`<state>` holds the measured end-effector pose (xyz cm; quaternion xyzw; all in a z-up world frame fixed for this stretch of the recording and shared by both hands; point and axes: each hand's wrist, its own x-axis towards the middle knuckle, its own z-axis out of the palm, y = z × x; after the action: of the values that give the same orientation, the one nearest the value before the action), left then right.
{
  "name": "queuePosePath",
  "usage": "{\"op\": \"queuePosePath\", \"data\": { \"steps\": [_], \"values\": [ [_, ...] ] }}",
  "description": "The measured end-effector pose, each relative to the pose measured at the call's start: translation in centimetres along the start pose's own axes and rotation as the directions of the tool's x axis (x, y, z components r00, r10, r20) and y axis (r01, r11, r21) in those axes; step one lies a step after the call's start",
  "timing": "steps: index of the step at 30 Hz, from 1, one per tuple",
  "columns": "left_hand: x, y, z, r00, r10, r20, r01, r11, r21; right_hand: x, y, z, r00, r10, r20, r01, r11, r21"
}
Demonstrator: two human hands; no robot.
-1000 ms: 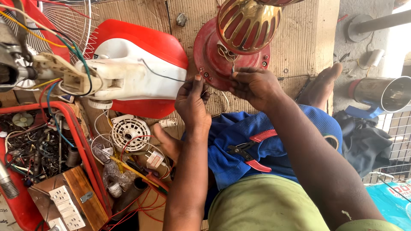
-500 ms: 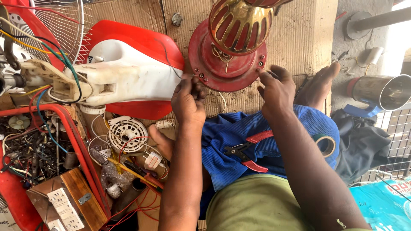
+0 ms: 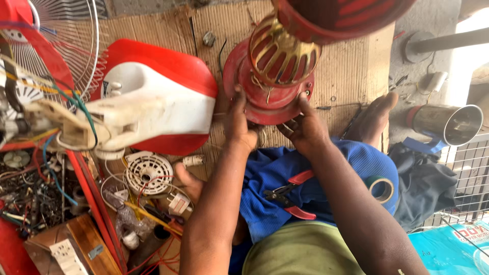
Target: The person connects wires and applies tape to a fan motor assembly by hand while other parts of fans sit nearby on the floor.
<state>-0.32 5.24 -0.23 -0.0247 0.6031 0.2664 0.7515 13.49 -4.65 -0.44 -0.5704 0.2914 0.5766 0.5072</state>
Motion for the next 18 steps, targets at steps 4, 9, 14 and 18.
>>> {"op": "queuePosePath", "data": {
  "steps": [4, 9, 14, 18],
  "values": [
    [0.3, -0.7, -1.4, 0.999, 0.032, 0.007, -0.033, 0.992, 0.122, 0.2, 0.2, -0.4, 0.991, -0.097, -0.087, 0.091, 0.993, -0.068],
    [0.6, -2.7, -2.6, 0.954, 0.293, -0.061, -0.266, 0.925, 0.271, -0.9, -0.7, -1.4, 0.965, -0.200, -0.168, 0.154, 0.955, -0.252],
    [-6.4, -1.8, -1.4, 0.913, 0.320, -0.253, -0.189, 0.882, 0.432, -2.8, -0.4, -2.3, 0.979, -0.174, -0.106, 0.143, 0.957, -0.251],
    [-9.8, -1.2, 1.2, 0.903, 0.230, -0.364, -0.083, 0.922, 0.377, -4.1, -0.5, -2.5, 0.984, -0.170, -0.048, 0.149, 0.945, -0.290]
  ]
}}
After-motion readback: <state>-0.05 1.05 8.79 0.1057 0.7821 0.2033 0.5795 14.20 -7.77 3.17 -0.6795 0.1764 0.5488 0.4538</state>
